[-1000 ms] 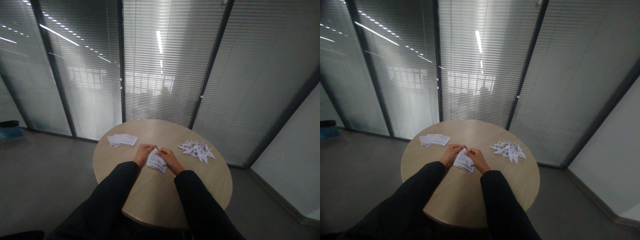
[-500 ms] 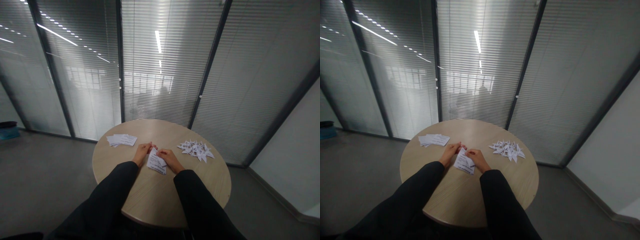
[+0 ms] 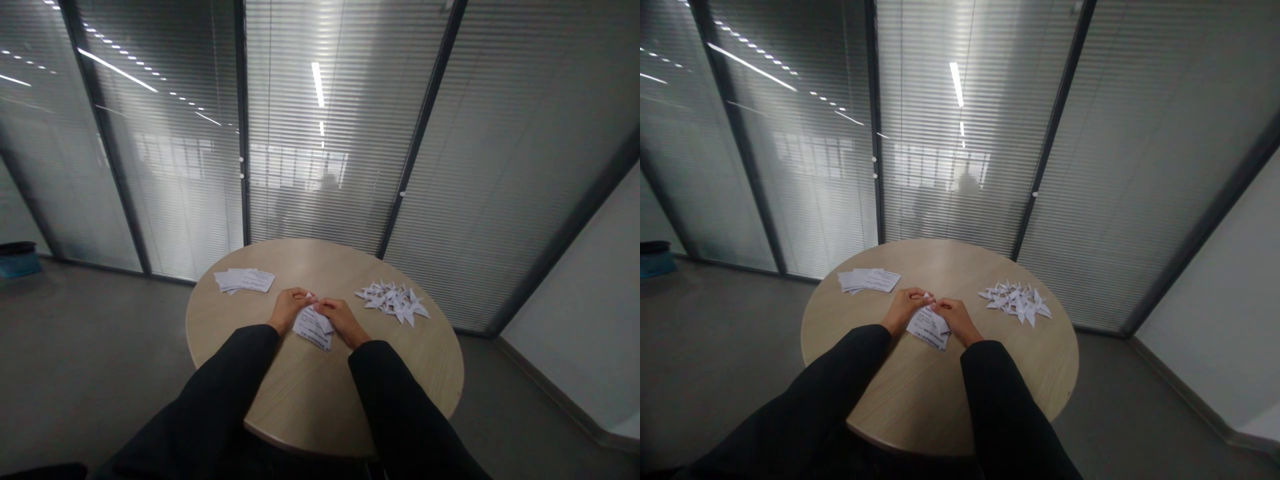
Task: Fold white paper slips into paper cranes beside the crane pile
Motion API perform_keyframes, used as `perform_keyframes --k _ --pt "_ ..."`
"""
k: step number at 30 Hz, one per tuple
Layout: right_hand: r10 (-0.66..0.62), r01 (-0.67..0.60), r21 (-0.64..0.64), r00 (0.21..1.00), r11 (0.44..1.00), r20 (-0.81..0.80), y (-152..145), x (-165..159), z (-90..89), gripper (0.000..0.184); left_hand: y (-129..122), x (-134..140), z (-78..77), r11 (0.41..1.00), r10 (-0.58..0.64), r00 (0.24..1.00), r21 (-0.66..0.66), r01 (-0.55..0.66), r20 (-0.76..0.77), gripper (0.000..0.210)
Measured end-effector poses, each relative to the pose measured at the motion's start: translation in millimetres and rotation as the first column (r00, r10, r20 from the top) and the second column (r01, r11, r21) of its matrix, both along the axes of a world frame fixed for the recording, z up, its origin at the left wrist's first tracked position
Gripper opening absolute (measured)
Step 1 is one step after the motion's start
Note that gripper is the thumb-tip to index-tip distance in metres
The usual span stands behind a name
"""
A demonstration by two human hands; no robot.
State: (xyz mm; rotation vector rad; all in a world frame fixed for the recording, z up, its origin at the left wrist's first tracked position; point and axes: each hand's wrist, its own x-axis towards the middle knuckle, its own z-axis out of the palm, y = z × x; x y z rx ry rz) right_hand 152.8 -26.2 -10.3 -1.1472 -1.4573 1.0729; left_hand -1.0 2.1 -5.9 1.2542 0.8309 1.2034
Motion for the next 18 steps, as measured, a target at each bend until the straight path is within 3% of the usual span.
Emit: perform_keyframes --k 11,18 --pt "0.014 -0.015 0.038 1.000 0.999 0.027 0.2 -1.1 0.1 0.033 -1.2 -0.4 0.6 0.997 0.074 0.995 0.015 -0.073 -0.061 0.038" --pt "0.038 -0.038 0.016 0.999 0.999 0.014 -1.1 -2.8 2.1 0.031 1.7 -2.7 -1.5 0.991 0.117 0.981 0.089 -0.104 -0.153 0.040"
